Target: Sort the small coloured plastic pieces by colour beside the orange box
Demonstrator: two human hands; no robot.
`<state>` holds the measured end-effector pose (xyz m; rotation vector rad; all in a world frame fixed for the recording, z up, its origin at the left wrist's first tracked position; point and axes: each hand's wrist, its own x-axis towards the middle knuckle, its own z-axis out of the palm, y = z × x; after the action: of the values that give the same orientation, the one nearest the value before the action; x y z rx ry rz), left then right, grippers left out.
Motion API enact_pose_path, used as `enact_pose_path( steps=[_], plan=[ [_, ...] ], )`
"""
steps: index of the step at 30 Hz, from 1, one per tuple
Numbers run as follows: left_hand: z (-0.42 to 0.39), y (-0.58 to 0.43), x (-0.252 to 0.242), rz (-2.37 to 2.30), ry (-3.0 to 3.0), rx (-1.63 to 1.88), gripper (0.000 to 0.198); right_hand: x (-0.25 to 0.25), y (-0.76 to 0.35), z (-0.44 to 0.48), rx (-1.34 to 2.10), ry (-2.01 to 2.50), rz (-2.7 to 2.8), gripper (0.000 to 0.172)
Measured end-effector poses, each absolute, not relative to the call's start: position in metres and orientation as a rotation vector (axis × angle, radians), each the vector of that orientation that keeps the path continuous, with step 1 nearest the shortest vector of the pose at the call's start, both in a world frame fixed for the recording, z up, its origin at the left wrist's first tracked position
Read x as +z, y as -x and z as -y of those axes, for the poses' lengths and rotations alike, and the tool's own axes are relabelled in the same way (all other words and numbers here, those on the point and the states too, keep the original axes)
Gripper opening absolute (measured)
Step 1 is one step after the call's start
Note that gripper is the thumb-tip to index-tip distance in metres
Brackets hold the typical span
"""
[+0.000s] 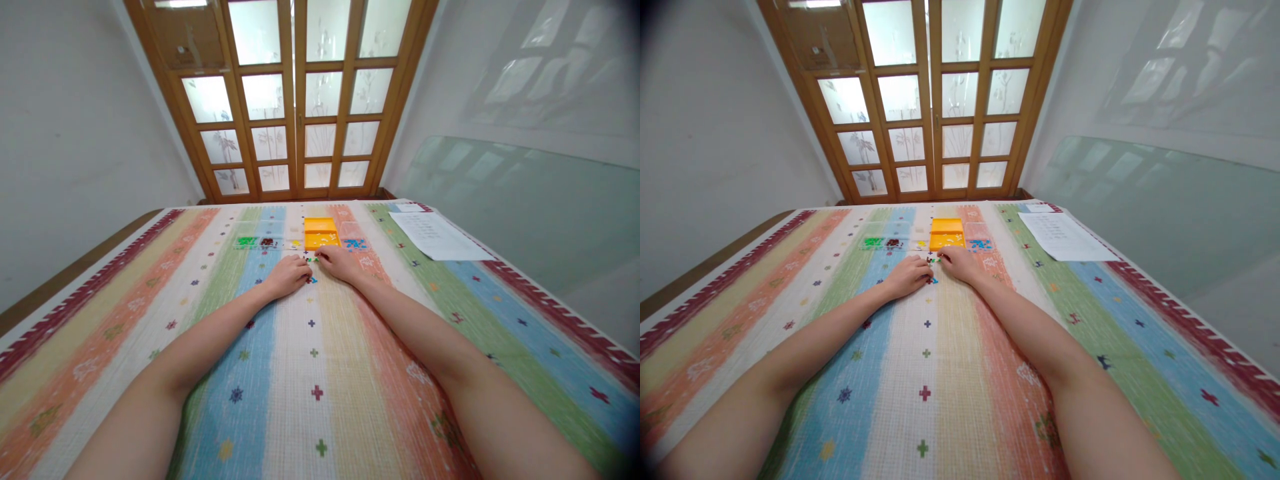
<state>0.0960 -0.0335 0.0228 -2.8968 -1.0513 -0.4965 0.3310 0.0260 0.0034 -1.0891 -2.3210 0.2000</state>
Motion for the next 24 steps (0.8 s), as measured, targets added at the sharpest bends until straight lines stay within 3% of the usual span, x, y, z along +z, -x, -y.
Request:
enact_pose_path(
  steps=[24],
  plan=[
    [0.0271, -0.0909, 0.0137, 1.092, 2.867, -0.655, 0.025, -0.0002, -0.3315, -0.0288, 0.226, 1.069, 2.322, 0.024]
  ],
)
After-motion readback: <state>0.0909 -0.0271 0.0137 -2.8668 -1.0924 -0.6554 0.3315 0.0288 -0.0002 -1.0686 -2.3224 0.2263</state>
